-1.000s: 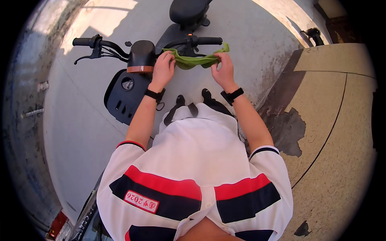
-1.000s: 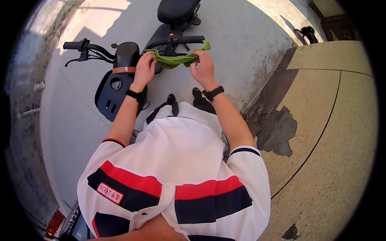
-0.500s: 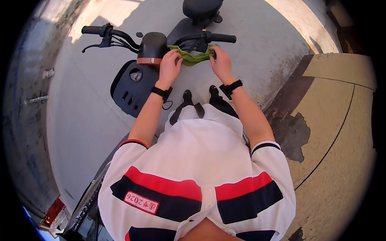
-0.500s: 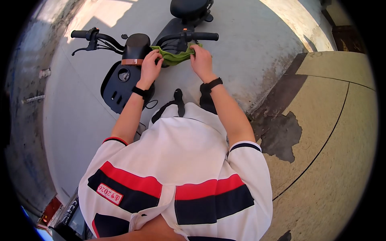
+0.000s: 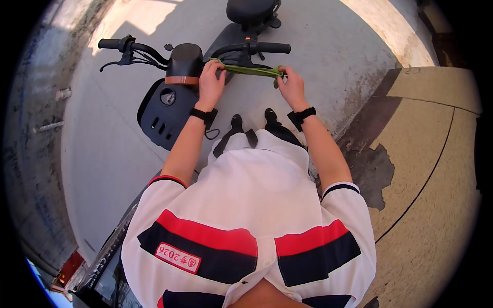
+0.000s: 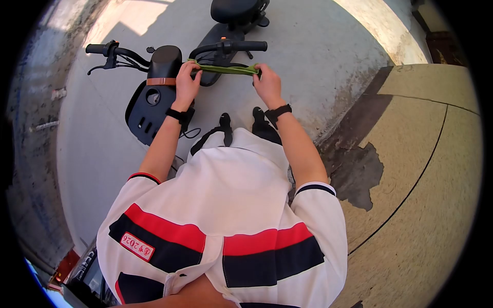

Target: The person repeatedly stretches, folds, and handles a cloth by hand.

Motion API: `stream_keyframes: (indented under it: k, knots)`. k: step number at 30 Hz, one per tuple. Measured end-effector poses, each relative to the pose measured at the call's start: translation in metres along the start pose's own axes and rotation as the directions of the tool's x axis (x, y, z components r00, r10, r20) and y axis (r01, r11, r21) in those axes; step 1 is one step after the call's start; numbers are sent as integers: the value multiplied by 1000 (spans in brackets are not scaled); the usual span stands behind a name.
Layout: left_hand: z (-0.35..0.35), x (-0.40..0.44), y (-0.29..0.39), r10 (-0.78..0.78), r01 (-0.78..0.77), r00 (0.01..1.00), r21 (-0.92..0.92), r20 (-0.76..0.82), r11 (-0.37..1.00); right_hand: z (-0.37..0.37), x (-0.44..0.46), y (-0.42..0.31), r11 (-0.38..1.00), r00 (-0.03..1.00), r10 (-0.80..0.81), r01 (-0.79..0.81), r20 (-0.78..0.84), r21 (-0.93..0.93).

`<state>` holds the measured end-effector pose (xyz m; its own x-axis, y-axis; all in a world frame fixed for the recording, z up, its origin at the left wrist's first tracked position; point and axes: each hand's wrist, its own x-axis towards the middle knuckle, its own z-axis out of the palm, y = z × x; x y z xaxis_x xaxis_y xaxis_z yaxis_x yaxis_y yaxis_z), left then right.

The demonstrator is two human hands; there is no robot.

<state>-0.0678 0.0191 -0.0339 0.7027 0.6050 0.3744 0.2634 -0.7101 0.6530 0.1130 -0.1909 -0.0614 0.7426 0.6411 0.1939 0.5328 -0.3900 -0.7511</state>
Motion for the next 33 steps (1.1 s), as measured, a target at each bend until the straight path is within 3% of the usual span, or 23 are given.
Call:
stream_keyframes:
  k: [4, 7, 8, 11, 15, 18, 25, 33]
  knots:
    - [6, -2, -3, -237, 238, 971, -112, 25, 965, -4, 4, -10, 991, 994, -94, 98, -47, 93]
    - [6, 1, 0, -240, 235, 970, -120, -29, 964, -2, 12, -20, 964, 978, -201, 207, -50, 167]
    - [8, 1, -5, -178, 176, 983, -40, -53, 984, 0, 14, -23, 949, 967, -248, 254, -53, 188]
    - [7, -2, -3, -229, 218, 970, -123, -85, 968, 1, 21, -33, 921, 944, -328, 316, 15, 227]
    - [-2, -28, 1, -343, 338, 933, -62, -110, 939, 11, 22, -28, 891, 913, -403, 374, 68, 258]
    - [-12, -58, 14, -361, 370, 903, -8, -232, 929, 21, 22, -24, 850, 865, -498, 472, 65, 235]
    - [-43, -153, 28, -657, 649, 681, -149, -323, 746, 62, -11, -51, 733, 767, -627, 523, 135, 435]
    - [-93, -221, 24, -727, 752, 466, -208, -504, 626, 104, -19, -89, 683, 689, -694, 539, 208, 494]
